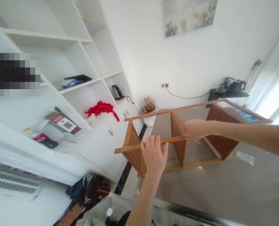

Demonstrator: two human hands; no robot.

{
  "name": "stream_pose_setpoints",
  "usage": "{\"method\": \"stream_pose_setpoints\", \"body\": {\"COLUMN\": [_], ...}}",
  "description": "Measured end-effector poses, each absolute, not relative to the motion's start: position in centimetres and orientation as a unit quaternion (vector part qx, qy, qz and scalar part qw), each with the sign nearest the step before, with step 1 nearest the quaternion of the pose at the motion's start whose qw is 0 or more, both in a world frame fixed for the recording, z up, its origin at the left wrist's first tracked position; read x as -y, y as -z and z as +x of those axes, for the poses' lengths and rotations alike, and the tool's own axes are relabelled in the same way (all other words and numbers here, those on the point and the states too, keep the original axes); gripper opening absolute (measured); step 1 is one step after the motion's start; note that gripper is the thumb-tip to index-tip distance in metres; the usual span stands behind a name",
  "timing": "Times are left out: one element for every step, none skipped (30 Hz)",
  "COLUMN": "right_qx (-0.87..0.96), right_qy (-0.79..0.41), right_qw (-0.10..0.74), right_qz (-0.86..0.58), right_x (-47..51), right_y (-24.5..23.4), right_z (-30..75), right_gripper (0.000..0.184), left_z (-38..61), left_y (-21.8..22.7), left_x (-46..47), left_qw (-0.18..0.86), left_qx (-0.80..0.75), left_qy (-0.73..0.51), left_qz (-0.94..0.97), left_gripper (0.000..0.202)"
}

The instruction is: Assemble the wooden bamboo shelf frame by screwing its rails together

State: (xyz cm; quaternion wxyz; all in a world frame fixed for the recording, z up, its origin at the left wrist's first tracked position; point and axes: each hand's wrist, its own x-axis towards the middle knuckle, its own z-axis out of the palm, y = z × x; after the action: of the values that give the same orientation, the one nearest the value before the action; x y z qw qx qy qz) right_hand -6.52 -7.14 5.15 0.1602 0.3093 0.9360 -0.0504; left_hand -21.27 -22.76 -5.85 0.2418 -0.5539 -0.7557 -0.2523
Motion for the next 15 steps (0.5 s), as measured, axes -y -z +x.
{"method": "stream_pose_setpoints", "body": {"right_qx": [-0.94, -0.943, -0.949, -0.96, -0.972, -0.983, -0.989, -0.99, -0.987, -0.985, -0.982, -0.98, -0.977, -0.975, -0.973], "right_qy": [0.035, 0.022, 0.01, -0.003, -0.021, -0.045, -0.073, -0.102, -0.127, -0.145, -0.157, -0.166, -0.175, -0.183, -0.189], "right_qw": [0.154, 0.148, 0.14, 0.131, 0.122, 0.113, 0.105, 0.098, 0.089, 0.08, 0.072, 0.065, 0.06, 0.059, 0.061], "right_qz": [0.304, 0.299, 0.282, 0.248, 0.199, 0.139, 0.075, 0.016, -0.029, -0.056, -0.077, -0.093, -0.106, -0.115, -0.121], "right_x": [7.1, 7.1, 7.1, 7.1, 7.1, 7.0, 6.9, 6.8, 6.7, 6.6, 6.4, 6.3, 6.2, 6.2, 6.2], "right_y": [-5.4, -5.8, -6.1, -6.4, -6.6, -6.8, -6.8, -6.8, -6.7, -6.5, -6.3, -6.1, -5.8, -5.7, -5.5], "right_z": [-6.1, -5.7, -5.2, -4.7, -4.3, -3.9, -3.5, -3.3, -3.1, -2.9, -2.9, -2.9, -3.0, -3.1, -3.2], "right_gripper": [0.038, 0.037, 0.035, 0.032, 0.029, 0.026, 0.024, 0.023, 0.022, 0.022, 0.022, 0.022, 0.021, 0.021, 0.021], "left_z": [-21.3, -21.3, -21.3, -21.3, -21.4, -21.4, -21.4, -21.4, -21.4, -21.4, -21.3, -21.3, -21.3, -21.3, -21.2], "left_y": [5.9, 5.9, 5.9, 5.9, 6.0, 6.0, 6.0, 6.0, 5.9, 5.9, 5.9, 5.9, 5.9, 5.9, 5.9], "left_x": [22.8, 22.7, 22.7, 22.7, 22.7, 22.7, 22.7, 22.7, 22.7, 22.7, 22.7, 22.7, 22.6, 22.6, 22.6], "left_qw": [0.243, 0.244, 0.244, 0.243, 0.243, 0.242, 0.241, 0.24, 0.24, 0.24, 0.24, 0.24, 0.239, 0.238, 0.237], "left_qx": [0.755, 0.755, 0.755, 0.754, 0.754, 0.755, 0.755, 0.755, 0.755, 0.754, 0.754, 0.755, 0.755, 0.757, 0.759], "left_qy": [0.252, 0.252, 0.252, 0.251, 0.251, 0.251, 0.251, 0.252, 0.252, 0.253, 0.253, 0.252, 0.251, 0.249, 0.247], "left_qz": [-0.554, -0.555, -0.555, -0.556, -0.556, -0.556, -0.555, -0.555, -0.556, -0.556, -0.556, -0.556, -0.556, -0.555, -0.554], "left_gripper": [0.041, 0.041, 0.041, 0.04, 0.04, 0.04, 0.04, 0.04, 0.04, 0.04, 0.04, 0.04, 0.041, 0.041, 0.041]}}
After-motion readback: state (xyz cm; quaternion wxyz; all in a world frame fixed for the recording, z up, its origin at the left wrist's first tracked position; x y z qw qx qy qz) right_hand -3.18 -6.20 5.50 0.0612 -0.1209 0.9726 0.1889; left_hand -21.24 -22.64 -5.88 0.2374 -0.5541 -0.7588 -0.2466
